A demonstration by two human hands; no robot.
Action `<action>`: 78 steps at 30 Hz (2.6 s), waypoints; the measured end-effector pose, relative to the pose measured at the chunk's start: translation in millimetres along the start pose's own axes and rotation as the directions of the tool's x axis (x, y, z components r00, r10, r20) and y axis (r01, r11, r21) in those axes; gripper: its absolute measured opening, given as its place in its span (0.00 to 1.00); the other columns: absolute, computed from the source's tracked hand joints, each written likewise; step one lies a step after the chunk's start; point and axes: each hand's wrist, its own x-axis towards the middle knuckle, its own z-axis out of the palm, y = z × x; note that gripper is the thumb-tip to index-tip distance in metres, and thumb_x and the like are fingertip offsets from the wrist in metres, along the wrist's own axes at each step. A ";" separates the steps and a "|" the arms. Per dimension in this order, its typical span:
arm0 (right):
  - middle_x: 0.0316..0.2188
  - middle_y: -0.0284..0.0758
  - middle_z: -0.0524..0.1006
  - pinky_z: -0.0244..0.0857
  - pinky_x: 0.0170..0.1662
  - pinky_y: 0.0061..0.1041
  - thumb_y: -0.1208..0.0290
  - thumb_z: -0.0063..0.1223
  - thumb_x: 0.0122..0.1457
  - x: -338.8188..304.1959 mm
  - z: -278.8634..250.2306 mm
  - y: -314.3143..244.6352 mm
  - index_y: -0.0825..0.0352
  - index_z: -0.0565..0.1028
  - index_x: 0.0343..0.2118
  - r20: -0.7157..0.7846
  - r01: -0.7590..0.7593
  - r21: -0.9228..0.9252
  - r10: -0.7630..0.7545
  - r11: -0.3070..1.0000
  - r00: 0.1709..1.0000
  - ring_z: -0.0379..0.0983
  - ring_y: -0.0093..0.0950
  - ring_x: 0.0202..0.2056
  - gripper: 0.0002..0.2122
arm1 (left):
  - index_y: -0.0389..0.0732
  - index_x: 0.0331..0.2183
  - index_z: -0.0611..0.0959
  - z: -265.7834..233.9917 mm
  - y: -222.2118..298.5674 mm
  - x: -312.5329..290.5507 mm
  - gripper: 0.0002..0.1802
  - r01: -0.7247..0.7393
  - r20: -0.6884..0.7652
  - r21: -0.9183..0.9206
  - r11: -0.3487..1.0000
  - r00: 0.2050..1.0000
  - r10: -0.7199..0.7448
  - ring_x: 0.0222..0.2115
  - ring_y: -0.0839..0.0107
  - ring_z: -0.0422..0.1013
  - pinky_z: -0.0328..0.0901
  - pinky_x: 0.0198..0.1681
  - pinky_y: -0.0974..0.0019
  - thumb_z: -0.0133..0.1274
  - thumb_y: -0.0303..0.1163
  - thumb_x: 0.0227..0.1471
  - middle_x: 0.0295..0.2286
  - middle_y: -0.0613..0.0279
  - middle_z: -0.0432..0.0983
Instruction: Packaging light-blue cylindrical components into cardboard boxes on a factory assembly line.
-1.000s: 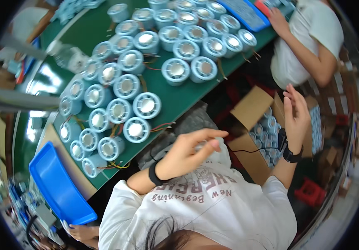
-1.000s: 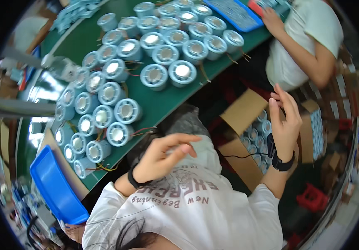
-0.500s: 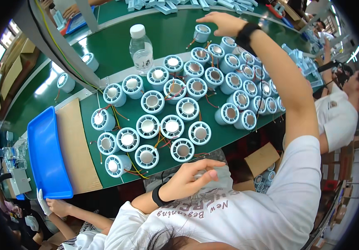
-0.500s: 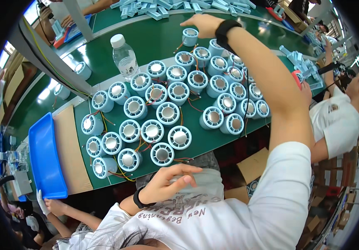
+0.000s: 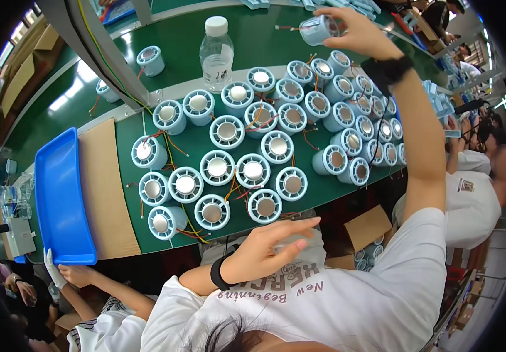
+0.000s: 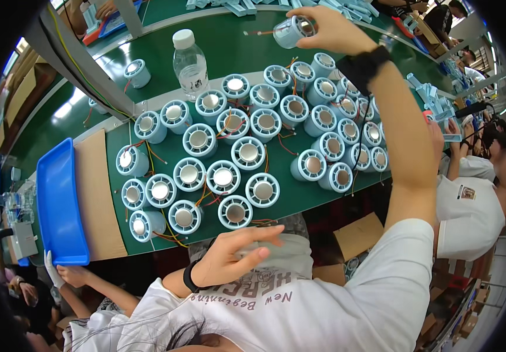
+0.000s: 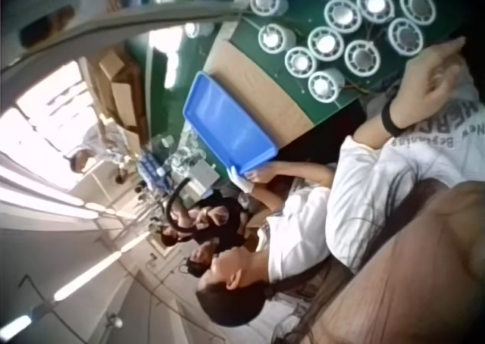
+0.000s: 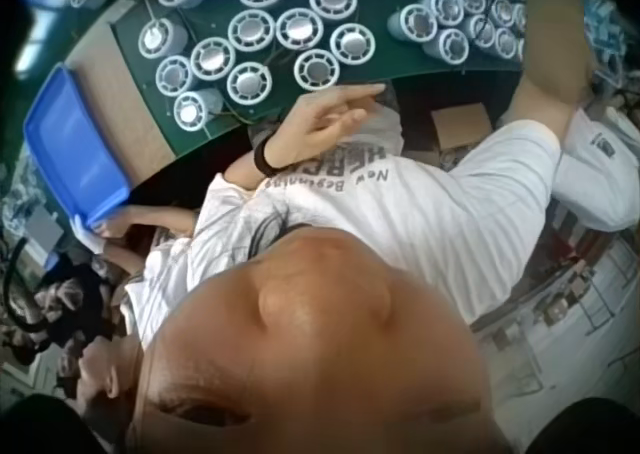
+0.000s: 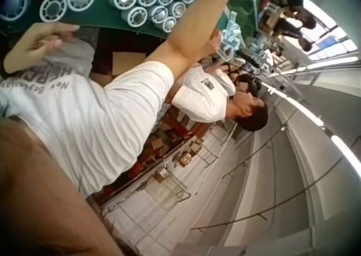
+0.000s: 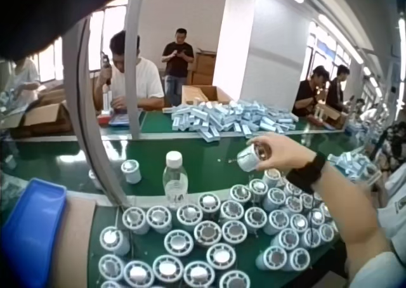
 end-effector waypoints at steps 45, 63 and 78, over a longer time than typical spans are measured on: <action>0.47 0.34 0.72 0.68 0.42 0.27 0.72 0.72 0.44 -443.2 -47.2 -220.1 0.64 0.68 0.54 0.145 -0.734 0.592 0.851 0.334 0.504 0.71 0.26 0.43 0.32 | 0.32 0.57 0.68 106.4 -63.7 91.2 0.32 0.693 0.622 -0.235 0.682 0.646 -0.442 0.20 0.85 0.65 0.59 0.23 0.83 0.36 0.48 0.63 0.41 0.51 0.79; 0.44 0.49 0.75 0.68 0.50 0.34 0.72 0.75 0.33 -810.3 100.0 -218.4 0.75 0.63 0.47 -0.221 -0.787 0.047 0.762 -0.616 -0.609 0.73 0.44 0.47 0.37 | 0.31 0.55 0.70 154.1 -70.1 95.5 0.25 0.420 0.323 -0.031 0.907 0.863 -0.389 0.18 0.89 0.63 0.52 0.17 0.83 0.41 0.37 0.62 0.38 0.55 0.78; 0.51 0.43 0.71 0.65 0.48 0.27 0.73 0.51 0.62 -324.8 -84.3 -260.8 0.69 0.66 0.58 -0.416 -0.796 0.268 0.811 0.542 0.412 0.70 0.31 0.47 0.21 | 0.36 0.52 0.73 83.8 -35.0 35.7 0.18 0.258 0.409 -0.302 0.918 0.905 -0.120 0.40 0.77 0.70 0.63 0.48 0.70 0.44 0.35 0.64 0.36 0.63 0.77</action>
